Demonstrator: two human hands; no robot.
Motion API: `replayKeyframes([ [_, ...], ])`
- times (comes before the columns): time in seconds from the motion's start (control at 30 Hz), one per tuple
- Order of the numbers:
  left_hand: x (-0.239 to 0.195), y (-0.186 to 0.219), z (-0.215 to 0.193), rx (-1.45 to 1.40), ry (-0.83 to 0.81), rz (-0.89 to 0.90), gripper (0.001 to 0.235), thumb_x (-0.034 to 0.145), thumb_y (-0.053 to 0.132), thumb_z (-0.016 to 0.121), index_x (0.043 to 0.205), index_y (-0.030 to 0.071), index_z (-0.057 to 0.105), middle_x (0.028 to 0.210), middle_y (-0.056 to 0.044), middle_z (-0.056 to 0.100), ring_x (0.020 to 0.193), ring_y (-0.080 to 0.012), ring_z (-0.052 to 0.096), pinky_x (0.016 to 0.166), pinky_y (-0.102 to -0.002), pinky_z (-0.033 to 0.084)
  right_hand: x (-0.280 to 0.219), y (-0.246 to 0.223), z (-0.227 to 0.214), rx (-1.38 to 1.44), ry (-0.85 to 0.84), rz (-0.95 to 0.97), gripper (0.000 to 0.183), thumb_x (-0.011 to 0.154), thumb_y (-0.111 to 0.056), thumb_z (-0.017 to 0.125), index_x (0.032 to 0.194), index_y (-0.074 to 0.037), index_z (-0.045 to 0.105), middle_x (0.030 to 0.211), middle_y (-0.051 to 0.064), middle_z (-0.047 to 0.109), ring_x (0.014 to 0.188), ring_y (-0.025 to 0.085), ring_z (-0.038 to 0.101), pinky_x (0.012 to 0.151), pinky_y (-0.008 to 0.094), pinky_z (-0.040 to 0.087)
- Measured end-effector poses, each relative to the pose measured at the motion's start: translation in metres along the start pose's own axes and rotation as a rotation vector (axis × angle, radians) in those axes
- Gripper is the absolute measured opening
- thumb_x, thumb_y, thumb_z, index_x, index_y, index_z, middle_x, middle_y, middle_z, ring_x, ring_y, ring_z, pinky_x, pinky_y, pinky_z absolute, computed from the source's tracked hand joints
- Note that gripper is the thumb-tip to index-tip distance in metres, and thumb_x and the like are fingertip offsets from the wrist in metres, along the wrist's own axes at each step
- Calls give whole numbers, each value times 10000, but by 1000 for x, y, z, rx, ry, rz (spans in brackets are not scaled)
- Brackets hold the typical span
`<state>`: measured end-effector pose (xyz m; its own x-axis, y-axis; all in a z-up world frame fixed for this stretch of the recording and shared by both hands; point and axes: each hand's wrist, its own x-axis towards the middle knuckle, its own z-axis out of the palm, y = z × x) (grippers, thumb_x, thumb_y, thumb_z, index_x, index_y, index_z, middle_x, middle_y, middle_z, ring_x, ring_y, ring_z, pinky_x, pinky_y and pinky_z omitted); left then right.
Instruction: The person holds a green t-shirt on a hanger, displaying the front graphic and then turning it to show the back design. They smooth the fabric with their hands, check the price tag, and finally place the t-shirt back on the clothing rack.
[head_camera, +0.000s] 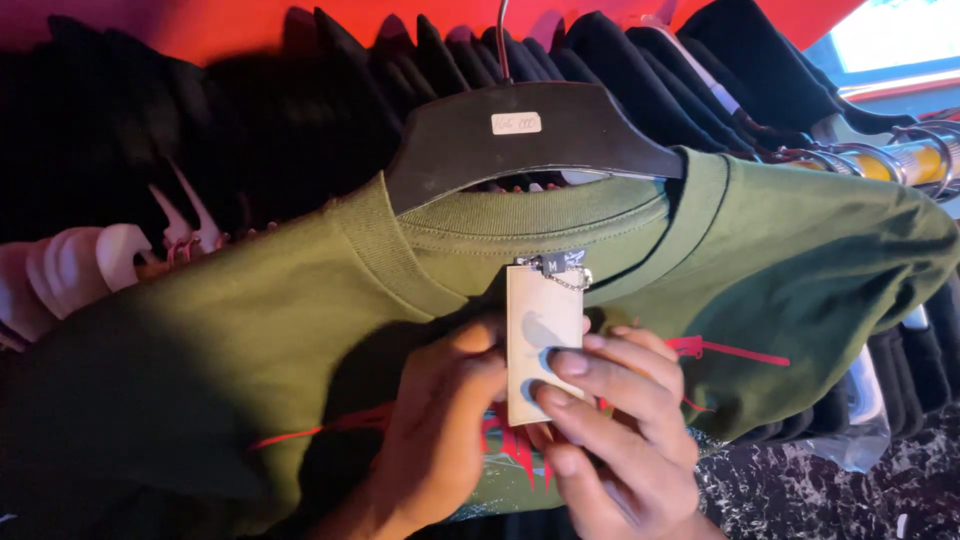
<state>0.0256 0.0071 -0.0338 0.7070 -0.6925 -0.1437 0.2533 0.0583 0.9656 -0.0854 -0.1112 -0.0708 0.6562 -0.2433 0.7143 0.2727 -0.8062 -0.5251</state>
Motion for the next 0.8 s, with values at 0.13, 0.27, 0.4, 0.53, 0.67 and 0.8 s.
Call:
replayKeyframes([
  [0.13,0,3,-1,-151,-119,56,389,981,330,422,960,4,632,772,-67,639,682,-155,578,619,-318,479,-2,5,2,-35,81,50,234,997,-249,540,1038,-88,704,1116,143,688,1089,333,692,1087,496,550],
  [0.27,-13,-31,6,79,160,406,156,989,120,616,1074,31,520,994,-130,707,770,-152,676,665,-296,574,-17,13,7,154,183,219,353,926,-189,649,1212,-6,550,1289,285,577,1252,333,601,1165,434,506],
  [0.4,-16,-37,-4,342,256,492,227,956,102,683,1147,15,598,1065,-112,655,955,-181,716,834,-278,598,-17,14,5,269,140,304,542,921,-225,650,1343,80,503,1274,288,577,1246,368,607,1141,449,539],
  [0.53,-18,-43,-6,654,220,699,321,982,32,737,1267,48,589,1160,-150,584,988,-224,704,833,-306,621,-28,18,5,300,108,388,555,907,-221,669,1363,61,527,1279,264,594,1213,315,600,1119,404,511],
  [0.67,-17,-34,-3,469,258,549,244,948,110,722,1152,42,605,1081,-91,650,920,-165,714,786,-267,594,-32,22,6,326,97,364,553,929,-222,666,1393,40,518,1290,263,590,1223,307,591,1122,401,507],
  [0.8,-14,-30,3,301,323,453,264,931,142,723,1113,37,564,1025,-107,666,881,-162,742,741,-257,605,-32,22,8,299,110,390,642,903,-257,668,1407,97,486,1269,244,599,1170,285,582,1085,387,509],
])
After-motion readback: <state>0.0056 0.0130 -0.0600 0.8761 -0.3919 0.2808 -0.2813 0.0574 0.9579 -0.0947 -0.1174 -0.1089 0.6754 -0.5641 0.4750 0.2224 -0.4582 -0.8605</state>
